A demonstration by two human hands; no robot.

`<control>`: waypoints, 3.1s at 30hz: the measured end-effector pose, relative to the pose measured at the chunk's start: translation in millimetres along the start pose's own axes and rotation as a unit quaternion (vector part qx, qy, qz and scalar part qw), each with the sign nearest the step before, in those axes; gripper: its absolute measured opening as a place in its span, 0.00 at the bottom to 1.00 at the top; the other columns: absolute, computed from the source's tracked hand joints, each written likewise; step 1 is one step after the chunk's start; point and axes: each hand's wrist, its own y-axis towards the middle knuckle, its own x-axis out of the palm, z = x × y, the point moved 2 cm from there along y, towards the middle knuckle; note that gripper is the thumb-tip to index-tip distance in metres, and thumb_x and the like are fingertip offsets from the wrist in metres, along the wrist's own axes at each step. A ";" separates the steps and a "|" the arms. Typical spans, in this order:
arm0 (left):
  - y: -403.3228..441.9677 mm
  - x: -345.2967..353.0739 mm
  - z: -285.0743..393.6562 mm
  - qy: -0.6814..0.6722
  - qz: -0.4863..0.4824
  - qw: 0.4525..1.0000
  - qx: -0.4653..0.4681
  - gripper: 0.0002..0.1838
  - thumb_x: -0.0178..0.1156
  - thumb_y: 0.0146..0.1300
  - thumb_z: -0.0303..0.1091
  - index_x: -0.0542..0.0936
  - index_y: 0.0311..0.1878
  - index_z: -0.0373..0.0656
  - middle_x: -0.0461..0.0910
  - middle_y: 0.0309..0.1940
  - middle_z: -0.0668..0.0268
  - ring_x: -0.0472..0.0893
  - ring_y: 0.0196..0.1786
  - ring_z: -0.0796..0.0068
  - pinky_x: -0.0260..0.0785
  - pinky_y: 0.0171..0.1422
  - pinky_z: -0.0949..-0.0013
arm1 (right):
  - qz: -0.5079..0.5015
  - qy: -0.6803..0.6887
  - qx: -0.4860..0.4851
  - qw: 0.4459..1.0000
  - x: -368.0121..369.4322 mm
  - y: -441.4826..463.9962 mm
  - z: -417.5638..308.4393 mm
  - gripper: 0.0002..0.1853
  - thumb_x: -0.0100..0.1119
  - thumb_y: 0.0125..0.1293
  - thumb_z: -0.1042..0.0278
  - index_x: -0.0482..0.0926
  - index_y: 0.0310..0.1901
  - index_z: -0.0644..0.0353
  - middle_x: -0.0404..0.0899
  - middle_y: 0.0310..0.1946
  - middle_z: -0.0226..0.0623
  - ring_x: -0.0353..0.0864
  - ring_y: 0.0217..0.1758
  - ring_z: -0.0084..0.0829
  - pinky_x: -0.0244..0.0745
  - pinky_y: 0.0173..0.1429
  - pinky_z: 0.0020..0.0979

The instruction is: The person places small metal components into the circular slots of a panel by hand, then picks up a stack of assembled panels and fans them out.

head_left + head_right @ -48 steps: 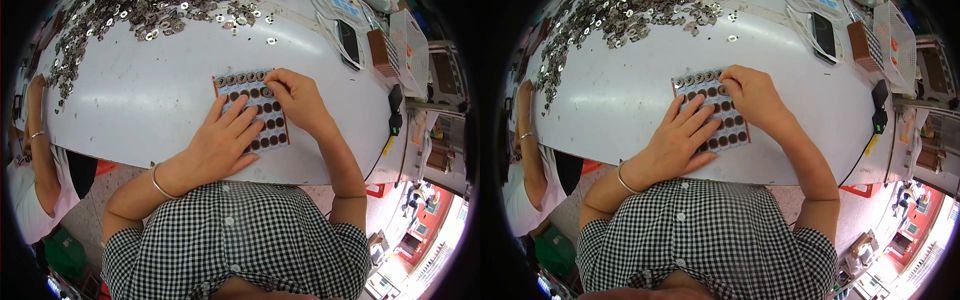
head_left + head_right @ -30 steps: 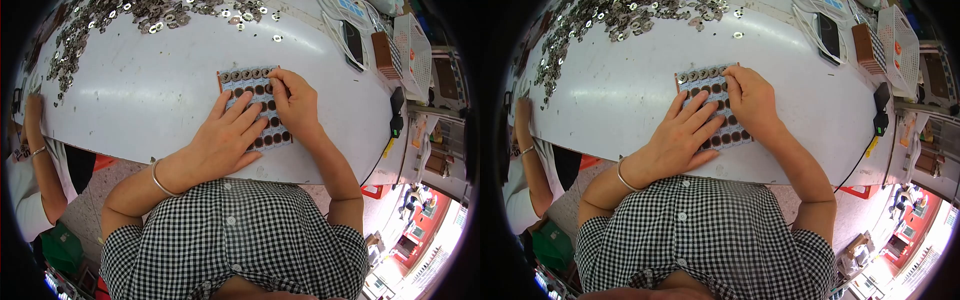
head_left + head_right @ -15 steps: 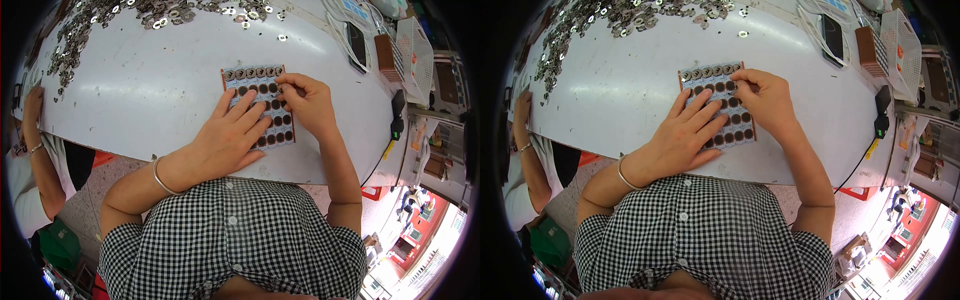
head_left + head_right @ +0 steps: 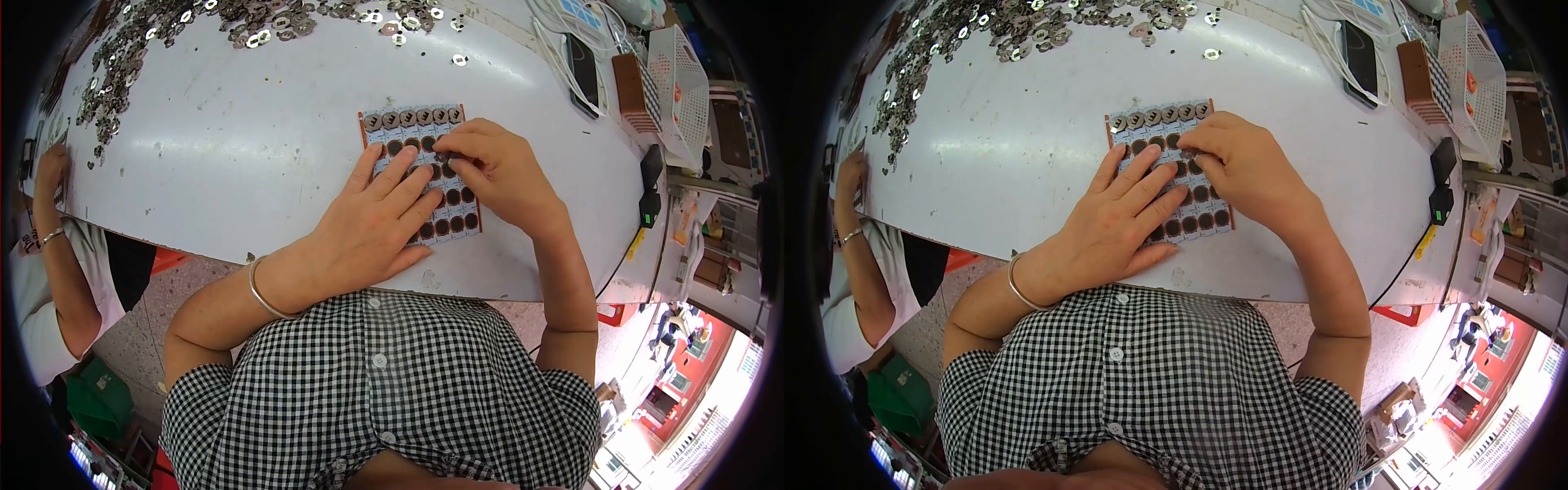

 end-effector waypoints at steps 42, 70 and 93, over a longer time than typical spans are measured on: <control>-1.9 -0.6 -1.4 -0.012 0.001 1.000 0.005 0.35 0.74 0.53 0.46 0.79 0.62 0.38 0.71 0.68 0.50 0.63 0.76 0.44 0.48 0.80 0.34 | -0.174 -0.076 -0.004 0.982 -31.9 47.3 3.7 0.09 0.57 0.65 0.66 0.81 0.35 0.64 0.80 0.29 0.42 0.78 0.33 0.35 0.75 0.42 0.34; -1.2 0.6 -0.2 -0.005 -0.004 1.000 0.000 0.36 0.74 0.52 0.46 0.78 0.62 0.38 0.71 0.68 0.51 0.63 0.76 0.44 0.48 0.80 0.34 | 0.103 0.007 0.015 0.995 6.0 11.5 23.7 0.09 0.72 0.60 0.67 0.86 0.38 0.61 0.82 0.33 0.36 0.82 0.33 0.31 0.77 0.39 0.31; 1.7 -3.0 1.3 -0.002 -0.008 1.000 -0.001 0.35 0.75 0.52 0.45 0.78 0.62 0.38 0.71 0.67 0.51 0.63 0.76 0.43 0.49 0.79 0.33 | 0.148 -0.114 -0.104 0.977 6.2 5.3 11.6 0.08 0.71 0.61 0.68 0.85 0.40 0.60 0.83 0.37 0.37 0.83 0.40 0.39 0.79 0.44 0.36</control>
